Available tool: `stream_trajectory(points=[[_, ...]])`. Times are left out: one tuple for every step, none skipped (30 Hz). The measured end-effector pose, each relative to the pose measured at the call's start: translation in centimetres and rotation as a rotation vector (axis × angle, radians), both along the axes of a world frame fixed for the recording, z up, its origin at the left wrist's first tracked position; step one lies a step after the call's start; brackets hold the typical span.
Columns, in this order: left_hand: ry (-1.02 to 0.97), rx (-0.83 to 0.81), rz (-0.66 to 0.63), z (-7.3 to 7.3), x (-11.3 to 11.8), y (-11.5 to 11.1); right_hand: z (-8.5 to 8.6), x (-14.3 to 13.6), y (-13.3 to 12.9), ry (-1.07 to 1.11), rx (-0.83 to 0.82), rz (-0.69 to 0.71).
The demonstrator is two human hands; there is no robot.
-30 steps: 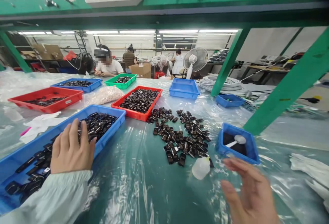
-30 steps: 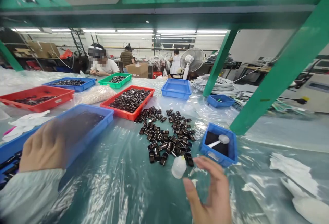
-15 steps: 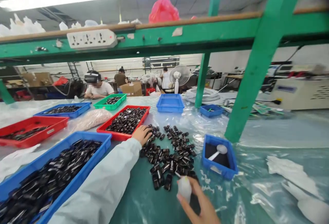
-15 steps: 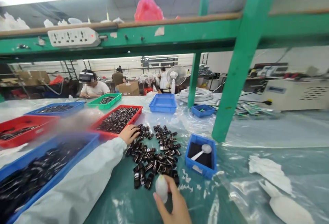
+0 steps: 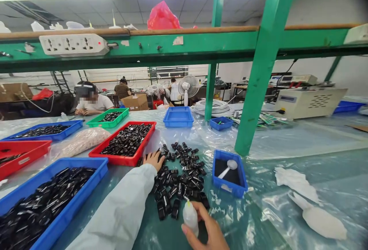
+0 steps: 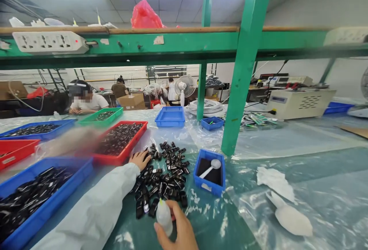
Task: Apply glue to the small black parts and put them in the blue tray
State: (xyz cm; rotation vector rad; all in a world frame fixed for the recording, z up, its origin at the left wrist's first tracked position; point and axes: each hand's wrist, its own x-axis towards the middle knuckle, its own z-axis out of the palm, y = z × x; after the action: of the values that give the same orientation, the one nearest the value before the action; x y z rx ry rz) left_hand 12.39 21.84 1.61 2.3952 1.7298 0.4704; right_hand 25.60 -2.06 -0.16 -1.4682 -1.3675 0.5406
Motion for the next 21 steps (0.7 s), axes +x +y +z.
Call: stream_trajectory(points=[[-0.006, -0.015, 0.0, -0.3, -0.1, -0.7, 0.1, -0.1, -0.2, 0.006, -0.004, 0.01], [-0.016, -0.026, -0.004, -0.5, -0.4, -1.4, 0.2, -0.2, -0.3, 0.01, -0.01, 0.02], [-0.031, -0.033, -0.014, -0.5, -0.8, -1.9, 0.3, -0.3, -0.4, 0.014, -0.015, 0.03], [-0.05, -0.031, -0.027, -0.5, -1.3, -2.3, 0.4, -0.4, -0.5, 0.016, -0.019, 0.04], [-0.071, -0.022, -0.041, -0.3, -2.0, -2.6, 0.5, -0.5, -0.6, 0.017, -0.022, 0.049], [-0.095, -0.005, -0.054, -0.1, -2.7, -2.7, 0.6, -0.6, -0.7, 0.018, -0.023, 0.056], [-0.118, 0.014, -0.063, 0.2, -3.5, -2.7, 0.7, -0.6, -0.7, 0.017, -0.023, 0.062], [-0.141, 0.033, -0.064, 0.4, -4.2, -2.6, 0.8, -0.7, -0.8, 0.015, -0.021, 0.066], [-0.162, 0.046, -0.058, 0.5, -4.9, -2.6, 1.0, -0.7, -0.8, 0.011, -0.018, 0.069], [-0.183, 0.051, -0.048, 0.5, -5.4, -2.5, 1.1, -0.7, -0.8, 0.007, -0.014, 0.071], [-0.205, 0.048, -0.038, 0.3, -5.7, -2.5, 1.2, -0.6, -0.8, 0.003, -0.01, 0.072], [-0.229, 0.04, -0.033, 0.1, -5.9, -2.5, 1.3, -0.6, -0.8, -0.002, -0.008, 0.074], [-0.256, 0.026, -0.033, -0.3, -5.9, -2.6, 1.4, -0.6, -0.8, -0.006, -0.007, 0.075], [-0.286, 0.01, -0.039, -0.6, -5.9, -2.8, 1.5, -0.5, -0.9, -0.011, -0.007, 0.076], [-0.318, -0.007, -0.05, -0.8, -5.8, -2.9, 1.5, -0.5, -0.9, -0.016, -0.009, 0.076], [-0.35, -0.026, -0.064, -1.0, -5.8, -3.1, 1.5, -0.4, -1.0, -0.021, -0.013, 0.075], [-0.383, -0.044, -0.079, -1.1, -5.8, -3.4, 1.5, -0.4, -1.0, -0.027, -0.018, 0.075], [-0.413, -0.058, -0.095, -1.1, -6.0, -3.7, 1.6, -0.4, -1.1, -0.032, -0.024, 0.076], [-0.438, -0.062, -0.109, -1.0, -6.4, -4.0, 1.6, -0.3, -1.1, -0.038, -0.032, 0.077], [-0.458, -0.056, -0.122, -1.0, -6.9, -4.5, 1.7, -0.3, -1.2, -0.044, -0.041, 0.079], [-0.47, -0.038, -0.132, -0.9, -7.5, -5.1, 1.7, -0.2, -1.2, -0.051, -0.051, 0.086]])
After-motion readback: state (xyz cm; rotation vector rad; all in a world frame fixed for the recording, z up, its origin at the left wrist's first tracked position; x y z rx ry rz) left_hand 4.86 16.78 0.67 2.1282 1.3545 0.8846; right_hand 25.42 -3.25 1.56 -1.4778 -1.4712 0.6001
